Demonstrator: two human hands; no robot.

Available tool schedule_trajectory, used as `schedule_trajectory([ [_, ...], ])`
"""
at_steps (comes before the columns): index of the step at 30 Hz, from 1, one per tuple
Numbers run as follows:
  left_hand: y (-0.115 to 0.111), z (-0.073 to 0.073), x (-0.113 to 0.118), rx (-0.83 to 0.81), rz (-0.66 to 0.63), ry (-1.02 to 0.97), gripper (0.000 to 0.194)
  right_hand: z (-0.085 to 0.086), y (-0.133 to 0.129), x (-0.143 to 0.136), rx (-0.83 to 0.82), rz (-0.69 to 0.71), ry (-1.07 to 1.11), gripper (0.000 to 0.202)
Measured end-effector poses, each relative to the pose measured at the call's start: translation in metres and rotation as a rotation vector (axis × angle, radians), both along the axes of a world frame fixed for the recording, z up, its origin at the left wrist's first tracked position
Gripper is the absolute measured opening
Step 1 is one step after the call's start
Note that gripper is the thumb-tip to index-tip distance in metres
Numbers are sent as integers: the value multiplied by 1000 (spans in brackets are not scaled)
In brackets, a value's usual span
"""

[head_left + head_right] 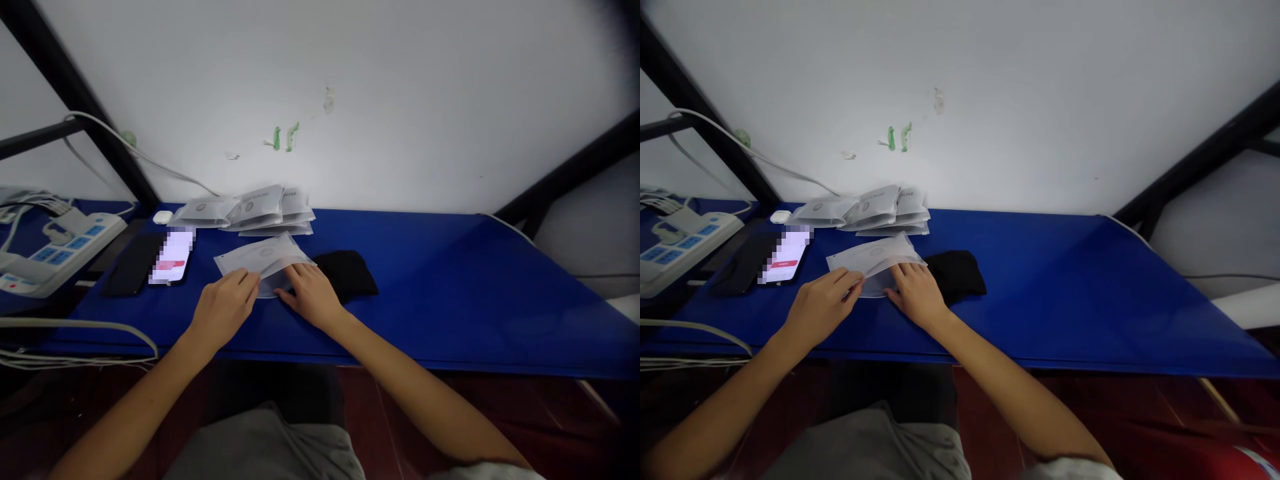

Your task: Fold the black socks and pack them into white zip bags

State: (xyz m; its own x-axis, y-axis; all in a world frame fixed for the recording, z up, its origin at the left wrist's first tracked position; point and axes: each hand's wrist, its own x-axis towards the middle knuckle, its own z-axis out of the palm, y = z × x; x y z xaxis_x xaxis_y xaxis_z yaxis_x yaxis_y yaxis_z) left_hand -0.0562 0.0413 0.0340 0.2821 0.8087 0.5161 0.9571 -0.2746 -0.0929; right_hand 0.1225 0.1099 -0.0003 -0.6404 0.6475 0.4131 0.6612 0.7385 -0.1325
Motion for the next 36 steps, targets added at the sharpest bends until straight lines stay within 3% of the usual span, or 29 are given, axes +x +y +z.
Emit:
schedule_trajectory([
  [8, 0, -3, -1, 34, 83, 8, 25, 20, -19, 16, 44, 170, 156, 23],
  [12, 2, -3, -4, 31, 116, 1, 25, 29, -14, 46, 106, -14, 244, 27],
  [15, 4, -2, -6, 32, 144, -23, 26, 23, 1, 73, 66, -190, 84, 41],
  [17, 5, -1, -7, 39, 158, -23, 26, 15, 9, 87, -8, -234, -7, 47],
  [22, 9, 3, -8, 58, 166, 4, 28, 1, 10, 97, -115, -150, -51, 50],
  [31, 12, 3, -8, 29, 176, -26, 29, 6, -25, 82, -126, 38, -57, 42],
  [36, 12, 0, -6, 5, 152, -10, 32, 4, -48, 80, -154, 100, -110, 51],
])
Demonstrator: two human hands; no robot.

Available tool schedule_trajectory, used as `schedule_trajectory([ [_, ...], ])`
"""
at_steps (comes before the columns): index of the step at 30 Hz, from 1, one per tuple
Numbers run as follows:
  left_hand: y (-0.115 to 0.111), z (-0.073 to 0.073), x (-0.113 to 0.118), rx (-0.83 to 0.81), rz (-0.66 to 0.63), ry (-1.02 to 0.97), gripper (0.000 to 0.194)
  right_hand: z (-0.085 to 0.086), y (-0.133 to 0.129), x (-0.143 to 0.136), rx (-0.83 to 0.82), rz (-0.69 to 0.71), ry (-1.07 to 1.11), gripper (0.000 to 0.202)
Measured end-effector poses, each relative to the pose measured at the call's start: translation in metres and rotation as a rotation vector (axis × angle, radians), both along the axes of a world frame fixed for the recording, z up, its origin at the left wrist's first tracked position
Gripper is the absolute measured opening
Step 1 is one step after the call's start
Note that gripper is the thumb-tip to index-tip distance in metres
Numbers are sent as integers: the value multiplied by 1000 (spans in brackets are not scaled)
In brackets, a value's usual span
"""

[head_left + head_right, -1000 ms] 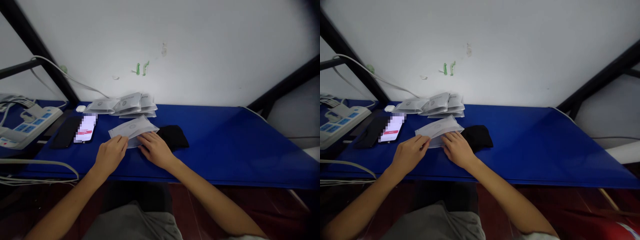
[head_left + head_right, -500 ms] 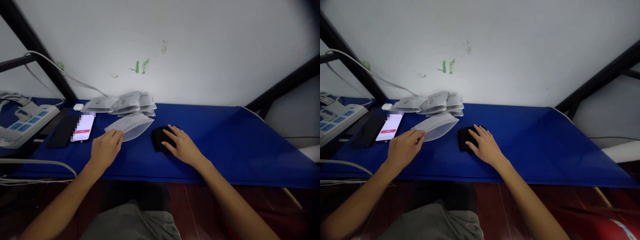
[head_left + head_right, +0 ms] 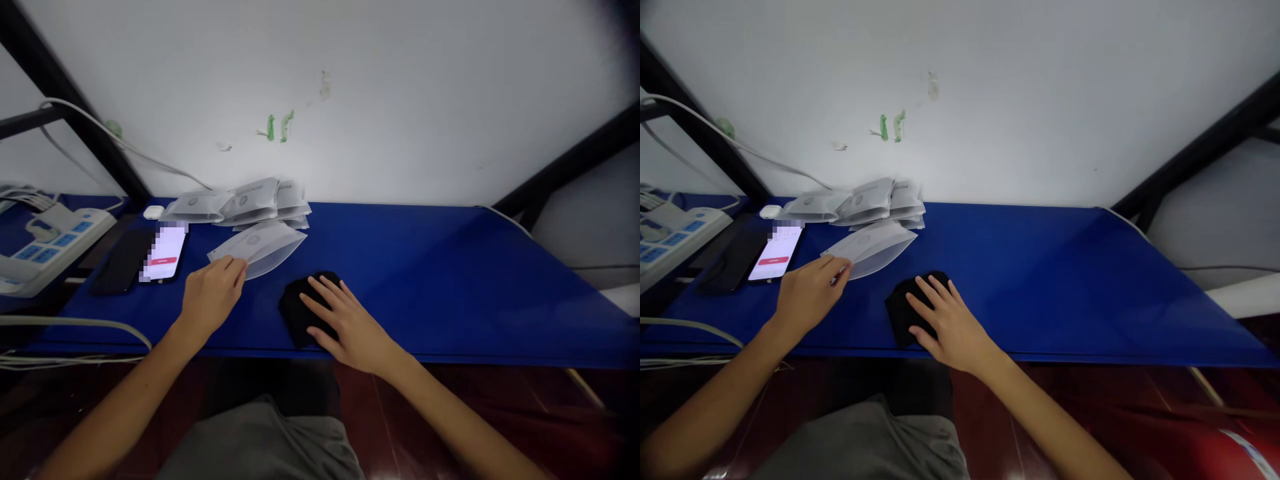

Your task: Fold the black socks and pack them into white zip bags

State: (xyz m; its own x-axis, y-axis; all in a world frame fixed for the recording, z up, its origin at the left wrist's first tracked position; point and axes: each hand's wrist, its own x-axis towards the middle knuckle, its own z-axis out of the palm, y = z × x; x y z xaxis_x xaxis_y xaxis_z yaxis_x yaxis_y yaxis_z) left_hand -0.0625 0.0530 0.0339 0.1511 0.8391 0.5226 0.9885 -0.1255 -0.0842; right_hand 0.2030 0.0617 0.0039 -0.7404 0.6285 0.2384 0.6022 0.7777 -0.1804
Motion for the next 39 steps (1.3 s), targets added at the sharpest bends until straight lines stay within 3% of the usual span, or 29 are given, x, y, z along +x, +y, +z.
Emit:
schedule_trajectory([
  [4, 1, -3, 2, -17, -12, 2, 29, 0, -4, 0, -31, 3, -21, 59],
  [39, 4, -15, 2, -250, 54, -6, 28, -4, -3, -14, 37, -38, -37, 50],
])
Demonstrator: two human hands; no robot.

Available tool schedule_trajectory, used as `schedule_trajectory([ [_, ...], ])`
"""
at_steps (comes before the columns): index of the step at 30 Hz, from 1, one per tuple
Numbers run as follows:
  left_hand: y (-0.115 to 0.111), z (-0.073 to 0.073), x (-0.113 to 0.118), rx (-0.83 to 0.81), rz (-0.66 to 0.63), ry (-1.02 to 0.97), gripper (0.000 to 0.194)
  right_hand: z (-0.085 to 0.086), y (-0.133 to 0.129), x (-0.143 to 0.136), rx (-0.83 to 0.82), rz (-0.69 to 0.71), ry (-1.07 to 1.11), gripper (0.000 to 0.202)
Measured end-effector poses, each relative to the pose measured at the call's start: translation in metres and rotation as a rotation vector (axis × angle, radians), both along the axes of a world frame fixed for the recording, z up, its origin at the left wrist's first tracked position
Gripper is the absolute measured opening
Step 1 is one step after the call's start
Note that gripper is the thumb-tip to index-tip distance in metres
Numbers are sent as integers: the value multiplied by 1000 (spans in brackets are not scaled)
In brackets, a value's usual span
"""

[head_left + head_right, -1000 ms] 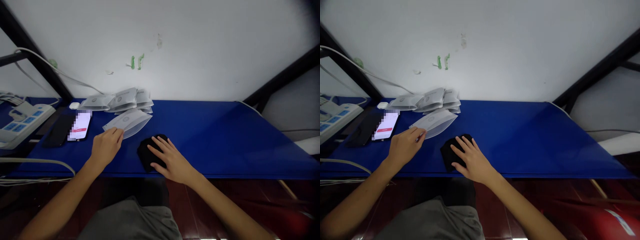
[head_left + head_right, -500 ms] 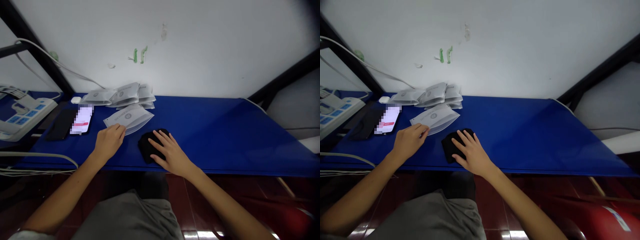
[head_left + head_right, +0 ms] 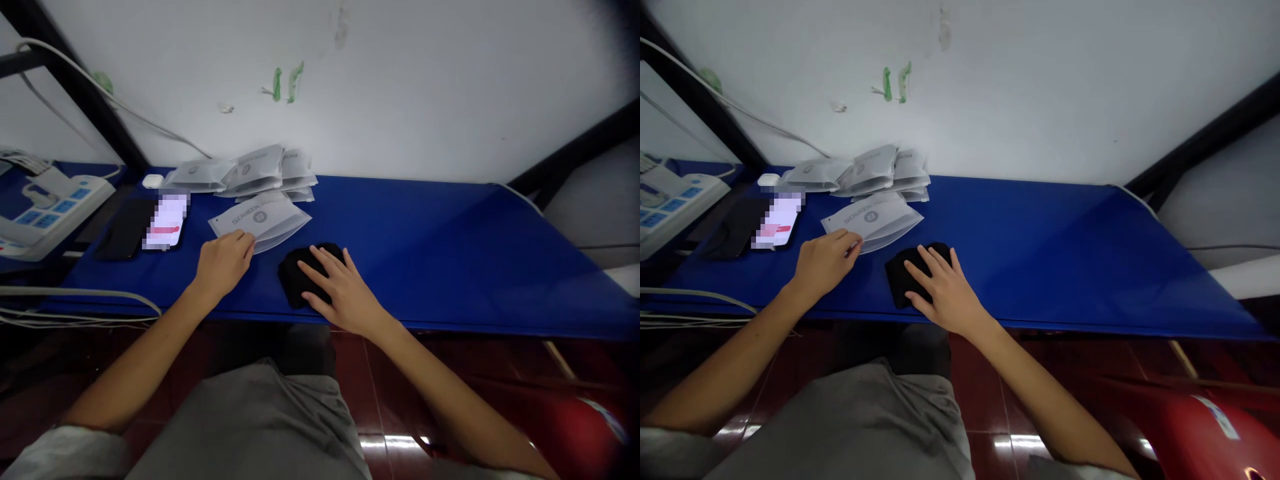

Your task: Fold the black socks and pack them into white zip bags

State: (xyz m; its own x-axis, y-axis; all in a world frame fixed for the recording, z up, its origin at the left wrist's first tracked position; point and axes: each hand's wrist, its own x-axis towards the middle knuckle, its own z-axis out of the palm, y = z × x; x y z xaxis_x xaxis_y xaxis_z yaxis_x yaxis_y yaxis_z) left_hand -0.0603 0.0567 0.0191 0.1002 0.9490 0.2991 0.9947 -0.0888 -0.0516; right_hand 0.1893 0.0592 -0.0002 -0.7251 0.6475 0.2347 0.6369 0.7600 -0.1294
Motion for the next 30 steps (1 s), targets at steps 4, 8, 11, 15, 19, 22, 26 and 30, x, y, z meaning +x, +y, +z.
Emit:
schedule_trajectory([
  [4, 0, -1, 0, -14, 7, -14, 28, 1, -2, -3, 21, 1, -35, 51],
  [8, -1, -1, 0, -17, 12, -17, 27, 0, -3, -4, -23, 13, -34, 64],
  [11, -2, -1, 1, -20, 11, -22, 27, -1, -7, -5, -51, 29, -37, 81],
  [15, -5, -2, 1, -17, 5, -25, 28, 1, -16, -7, -67, 65, -53, 88],
  [19, -7, -2, -1, -1, -5, -20, 27, 6, -23, -8, -81, 115, -88, 85],
  [22, -8, 0, -3, -5, 0, -18, 26, 9, -25, -6, -113, 167, -87, 81],
  [26, -9, 2, -5, -3, 2, -10, 25, 12, -22, -3, -118, 207, -69, 80],
  [30, -10, 6, -5, 14, -4, -6, 25, 12, -19, -4, -61, 213, -72, 78],
])
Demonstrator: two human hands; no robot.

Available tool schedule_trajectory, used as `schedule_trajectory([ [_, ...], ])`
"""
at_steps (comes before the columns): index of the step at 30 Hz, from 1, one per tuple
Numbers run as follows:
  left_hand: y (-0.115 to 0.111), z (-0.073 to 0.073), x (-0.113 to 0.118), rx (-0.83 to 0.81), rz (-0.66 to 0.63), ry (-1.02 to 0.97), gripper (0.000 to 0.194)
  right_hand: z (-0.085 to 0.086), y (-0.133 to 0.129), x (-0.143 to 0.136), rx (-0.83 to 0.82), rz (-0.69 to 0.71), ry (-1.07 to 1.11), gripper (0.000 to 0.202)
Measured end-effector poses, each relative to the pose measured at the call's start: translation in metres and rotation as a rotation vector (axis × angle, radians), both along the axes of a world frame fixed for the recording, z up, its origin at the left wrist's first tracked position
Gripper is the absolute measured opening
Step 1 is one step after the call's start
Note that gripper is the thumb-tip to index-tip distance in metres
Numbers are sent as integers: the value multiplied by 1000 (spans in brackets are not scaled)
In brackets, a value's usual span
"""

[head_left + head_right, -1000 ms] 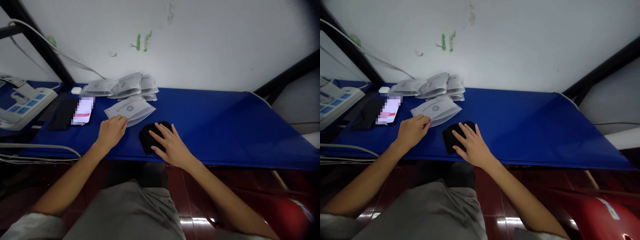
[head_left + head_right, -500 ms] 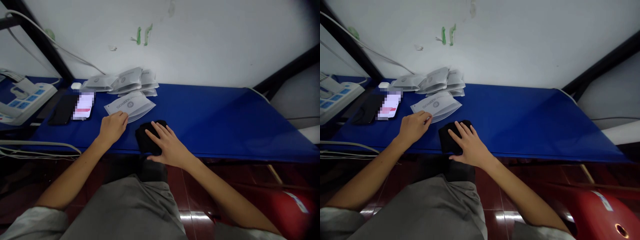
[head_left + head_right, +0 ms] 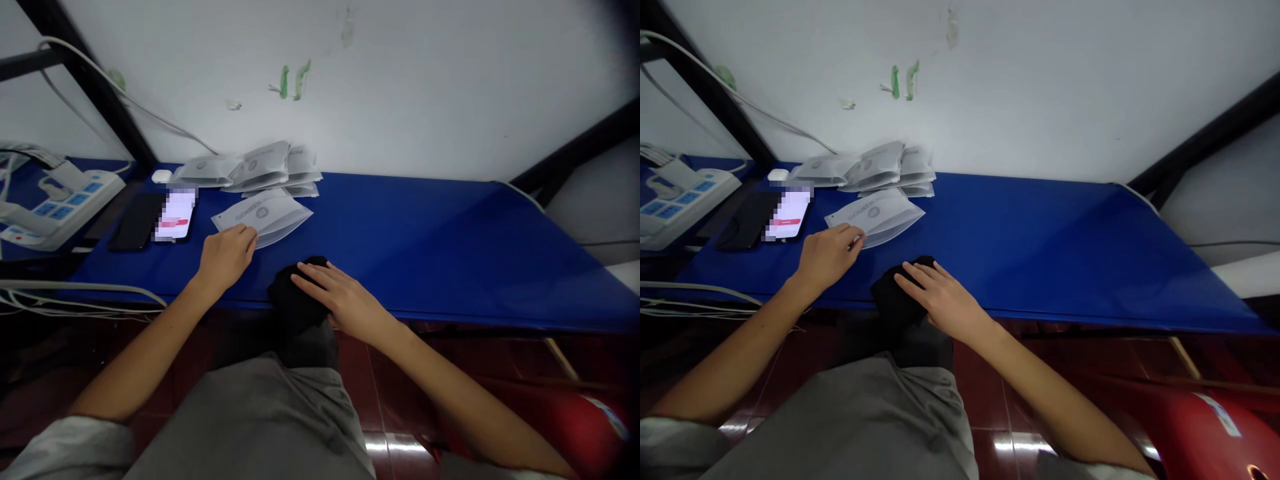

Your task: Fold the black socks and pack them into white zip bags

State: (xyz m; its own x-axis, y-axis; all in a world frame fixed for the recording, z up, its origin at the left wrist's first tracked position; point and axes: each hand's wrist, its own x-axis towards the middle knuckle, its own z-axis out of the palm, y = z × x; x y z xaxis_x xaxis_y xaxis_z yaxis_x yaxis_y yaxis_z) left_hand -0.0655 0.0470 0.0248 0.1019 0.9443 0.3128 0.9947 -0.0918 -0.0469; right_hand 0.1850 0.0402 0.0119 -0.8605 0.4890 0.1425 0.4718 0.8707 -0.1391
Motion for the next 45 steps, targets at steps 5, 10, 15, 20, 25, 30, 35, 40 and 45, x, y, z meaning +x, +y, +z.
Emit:
schedule_trajectory([
  [5, -2, 7, 2, -14, -3, 13, 27, -5, 4, -4, 163, 44, 67, 48],
  [10, -5, 15, 5, -22, -21, 40, 29, 3, 8, -6, 318, 93, 147, 41],
  [15, -10, 26, 9, -107, -93, 72, 25, 20, 21, -14, 470, 174, 340, 39],
  [20, -14, 30, 10, -194, -99, 13, 26, 14, 40, -23, 433, 232, 363, 42],
  [25, -8, 22, 6, -98, -89, -76, 25, -3, 51, -24, 442, 241, 296, 38],
  [30, -2, 16, 4, -50, -133, -203, 24, -8, 57, -23, 390, 230, 188, 39],
  [35, 0, 16, 4, -27, -113, -233, 24, -11, 58, -24, 367, 278, 202, 39],
  [40, -2, 17, 8, -71, -149, -111, 26, -10, 61, -25, 401, 266, 193, 38],
  [45, -5, 19, 7, -132, -150, -4, 25, -7, 67, -28, 398, 221, 206, 40],
])
